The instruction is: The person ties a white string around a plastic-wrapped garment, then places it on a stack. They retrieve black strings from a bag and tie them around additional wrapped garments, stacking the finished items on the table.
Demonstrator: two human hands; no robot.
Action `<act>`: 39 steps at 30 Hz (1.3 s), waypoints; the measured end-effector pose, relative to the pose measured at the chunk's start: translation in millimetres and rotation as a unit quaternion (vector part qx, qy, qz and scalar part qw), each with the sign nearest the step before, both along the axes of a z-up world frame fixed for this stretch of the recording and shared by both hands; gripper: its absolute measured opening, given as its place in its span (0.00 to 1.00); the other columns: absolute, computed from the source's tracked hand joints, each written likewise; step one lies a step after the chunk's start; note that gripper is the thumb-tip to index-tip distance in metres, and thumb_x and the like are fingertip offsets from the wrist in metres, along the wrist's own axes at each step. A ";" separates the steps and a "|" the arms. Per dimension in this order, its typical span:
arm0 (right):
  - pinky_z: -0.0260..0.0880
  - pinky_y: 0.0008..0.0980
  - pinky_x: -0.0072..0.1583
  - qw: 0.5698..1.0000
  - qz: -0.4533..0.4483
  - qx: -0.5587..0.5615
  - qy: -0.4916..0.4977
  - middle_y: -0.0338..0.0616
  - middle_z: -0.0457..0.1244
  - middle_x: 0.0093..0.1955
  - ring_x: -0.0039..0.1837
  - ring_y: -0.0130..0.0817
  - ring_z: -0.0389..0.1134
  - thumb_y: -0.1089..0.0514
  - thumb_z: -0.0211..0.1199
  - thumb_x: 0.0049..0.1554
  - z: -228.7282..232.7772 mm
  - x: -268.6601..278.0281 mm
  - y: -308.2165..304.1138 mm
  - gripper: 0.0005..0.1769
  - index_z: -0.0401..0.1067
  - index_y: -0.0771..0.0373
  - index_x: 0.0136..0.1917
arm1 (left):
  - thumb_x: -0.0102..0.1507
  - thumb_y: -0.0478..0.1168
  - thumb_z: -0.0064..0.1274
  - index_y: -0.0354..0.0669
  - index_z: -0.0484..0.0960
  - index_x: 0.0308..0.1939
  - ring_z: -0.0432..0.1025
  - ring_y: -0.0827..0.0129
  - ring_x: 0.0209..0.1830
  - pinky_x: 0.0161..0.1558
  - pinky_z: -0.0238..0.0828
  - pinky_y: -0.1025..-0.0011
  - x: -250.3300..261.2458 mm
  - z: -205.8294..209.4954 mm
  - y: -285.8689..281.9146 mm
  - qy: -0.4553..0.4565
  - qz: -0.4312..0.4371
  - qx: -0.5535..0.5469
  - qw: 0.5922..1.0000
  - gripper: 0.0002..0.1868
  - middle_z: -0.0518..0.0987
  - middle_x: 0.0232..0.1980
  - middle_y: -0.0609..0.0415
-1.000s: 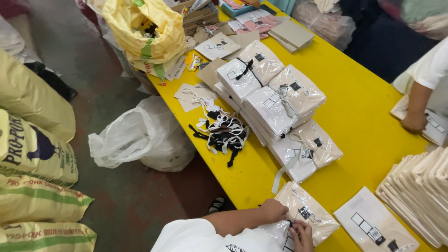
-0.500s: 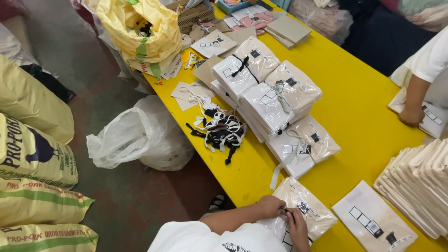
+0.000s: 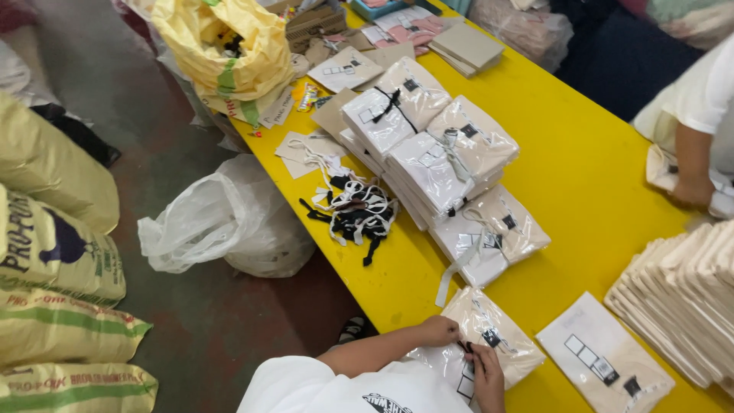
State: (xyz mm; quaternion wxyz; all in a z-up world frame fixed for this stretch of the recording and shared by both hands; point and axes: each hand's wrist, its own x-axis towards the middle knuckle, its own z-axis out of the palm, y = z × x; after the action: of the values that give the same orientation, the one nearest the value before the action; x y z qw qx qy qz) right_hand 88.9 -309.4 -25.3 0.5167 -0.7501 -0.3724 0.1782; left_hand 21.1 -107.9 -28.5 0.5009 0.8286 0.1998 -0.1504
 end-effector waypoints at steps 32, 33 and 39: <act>0.67 0.42 0.56 0.970 -0.188 -0.156 0.003 0.51 0.72 0.52 0.57 0.49 0.72 0.42 0.59 0.62 -38.9 8.9 8.1 0.21 0.72 0.59 0.58 | 0.61 0.38 0.52 0.50 0.79 0.51 0.74 0.51 0.50 0.41 0.69 0.54 3.4 28.6 -20.4 -0.247 -0.061 0.066 0.965 0.14 0.77 0.51 0.49; 0.67 0.39 0.58 0.972 -0.168 -0.160 0.036 0.49 0.73 0.53 0.58 0.45 0.73 0.43 0.58 0.63 -32.9 8.6 9.1 0.20 0.71 0.57 0.60 | 0.65 0.33 0.47 0.49 0.81 0.52 0.74 0.50 0.52 0.39 0.68 0.52 -4.7 30.3 -19.2 -0.250 -0.038 0.066 0.965 0.13 0.79 0.52 0.50; 0.65 0.36 0.60 0.973 -0.179 -0.139 0.039 0.45 0.73 0.54 0.59 0.41 0.72 0.45 0.59 0.64 -24.1 -0.3 11.0 0.17 0.72 0.57 0.59 | 0.60 0.35 0.54 0.47 0.79 0.49 0.75 0.51 0.47 0.36 0.68 0.53 9.0 22.3 -14.8 -0.204 -0.115 0.150 0.961 0.13 0.79 0.49 0.48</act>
State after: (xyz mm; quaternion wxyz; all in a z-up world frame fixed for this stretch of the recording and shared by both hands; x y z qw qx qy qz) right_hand 88.6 -298.4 -49.5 0.4448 -0.8615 -0.1833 0.1622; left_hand 30.1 -122.6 -6.1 0.3805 0.9246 0.0173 -0.0033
